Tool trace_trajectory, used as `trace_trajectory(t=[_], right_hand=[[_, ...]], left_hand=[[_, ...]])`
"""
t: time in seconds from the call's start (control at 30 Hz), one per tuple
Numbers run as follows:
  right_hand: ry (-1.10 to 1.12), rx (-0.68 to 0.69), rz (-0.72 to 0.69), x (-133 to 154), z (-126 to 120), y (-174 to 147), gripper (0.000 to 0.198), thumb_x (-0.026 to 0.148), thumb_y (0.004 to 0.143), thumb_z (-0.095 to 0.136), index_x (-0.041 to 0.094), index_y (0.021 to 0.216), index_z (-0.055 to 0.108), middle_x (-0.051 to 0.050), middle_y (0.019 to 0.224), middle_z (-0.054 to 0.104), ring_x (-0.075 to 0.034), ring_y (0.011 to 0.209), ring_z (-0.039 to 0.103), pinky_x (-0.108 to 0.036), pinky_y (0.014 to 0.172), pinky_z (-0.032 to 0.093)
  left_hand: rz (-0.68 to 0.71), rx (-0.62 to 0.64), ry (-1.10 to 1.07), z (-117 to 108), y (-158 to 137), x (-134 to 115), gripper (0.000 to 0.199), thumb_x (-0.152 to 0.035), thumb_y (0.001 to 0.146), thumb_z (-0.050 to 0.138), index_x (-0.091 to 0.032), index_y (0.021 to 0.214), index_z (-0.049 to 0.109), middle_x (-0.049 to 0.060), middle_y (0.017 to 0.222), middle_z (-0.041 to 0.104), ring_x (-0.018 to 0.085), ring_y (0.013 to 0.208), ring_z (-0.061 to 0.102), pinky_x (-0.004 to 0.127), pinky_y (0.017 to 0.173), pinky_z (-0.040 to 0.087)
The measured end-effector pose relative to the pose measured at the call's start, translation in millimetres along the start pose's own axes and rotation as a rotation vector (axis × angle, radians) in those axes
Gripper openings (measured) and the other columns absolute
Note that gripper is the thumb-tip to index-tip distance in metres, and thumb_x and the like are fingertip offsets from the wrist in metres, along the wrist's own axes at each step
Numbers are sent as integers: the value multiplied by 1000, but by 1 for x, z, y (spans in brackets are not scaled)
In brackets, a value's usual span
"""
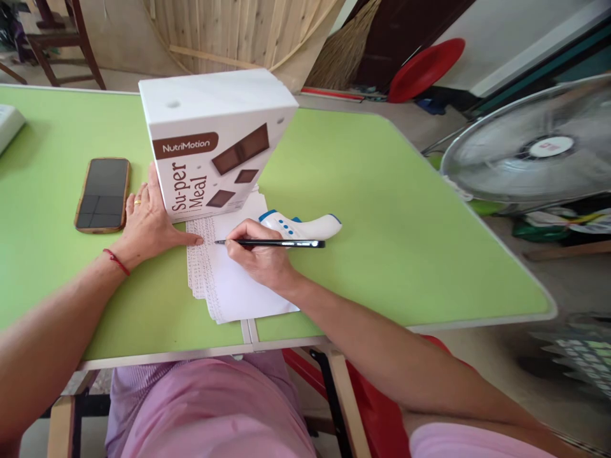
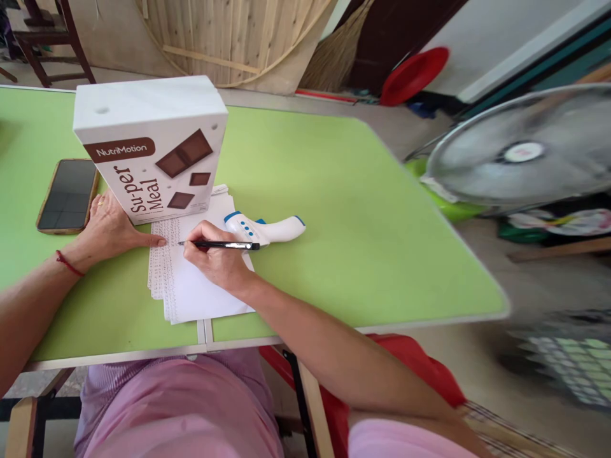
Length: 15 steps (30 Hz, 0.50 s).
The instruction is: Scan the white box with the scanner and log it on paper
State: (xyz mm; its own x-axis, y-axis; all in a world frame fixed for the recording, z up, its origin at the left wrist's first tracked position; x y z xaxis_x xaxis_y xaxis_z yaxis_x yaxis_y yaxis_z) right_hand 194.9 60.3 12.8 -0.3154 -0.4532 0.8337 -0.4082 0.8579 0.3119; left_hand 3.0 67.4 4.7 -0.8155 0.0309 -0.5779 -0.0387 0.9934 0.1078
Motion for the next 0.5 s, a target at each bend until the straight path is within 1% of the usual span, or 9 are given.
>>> trace_trajectory(t=[0.1,0.23,0.33,0.37,0.43,0.5], right_hand=[[27,-11,-6,2,-1,1,11,27,77,56,20,69,55,4,57,56,-9,51,46,-21,50,37],[38,-54,-6,0,-6,0,13,28,79,57,20,69,56,3,58,57,-9,51,47,-21,50,37],[23,-60,-28,0,-6,-2,13,27,81,57,20,70,56,3,59,58,-9,52,48,-21,50,38],[14,-62,-46,2,-7,-2,13,26,82,57,20,71,56,4,59,58,-9,52,48,-21,50,38],[-21,-69,-115,10,-10,-3,11,24,87,58,20,77,57,4,62,59,-9,52,49,-22,51,40],[-97,-82,-278,29,-17,-7,6,21,92,57,20,88,61,2,72,64,-10,60,55,-23,58,46]], left_hand=[[-43,-9,0,0,1,1,136,-61,40,95,-16,153,33,23,155,36,53,147,26,70,122,16],[-63,-28,-42,1,3,8,137,-63,33,96,-14,149,40,25,154,36,56,146,26,73,121,15],[-37,-64,-82,-2,3,11,136,-65,30,96,-16,145,43,24,152,38,57,145,26,75,121,13],[-14,-77,-102,-4,3,9,132,-65,32,96,-17,143,44,23,150,40,56,145,28,75,120,14],[69,-109,-169,-11,3,0,118,-66,45,93,-19,141,44,20,149,42,51,145,32,72,122,20],[175,-146,-264,-19,2,-12,100,-65,62,87,-20,140,44,18,150,42,44,145,37,64,124,29]])
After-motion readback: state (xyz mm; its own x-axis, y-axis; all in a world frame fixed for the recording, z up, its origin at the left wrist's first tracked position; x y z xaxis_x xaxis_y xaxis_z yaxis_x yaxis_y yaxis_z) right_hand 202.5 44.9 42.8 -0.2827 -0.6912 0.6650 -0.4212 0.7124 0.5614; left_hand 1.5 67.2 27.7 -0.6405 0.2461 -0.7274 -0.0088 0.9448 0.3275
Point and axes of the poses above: each hand's wrist, its own y-axis towards the middle knuckle, its own z-axis out of the palm, x = y × z, the point moved 10 cm from there along y, towards the middle knuckle
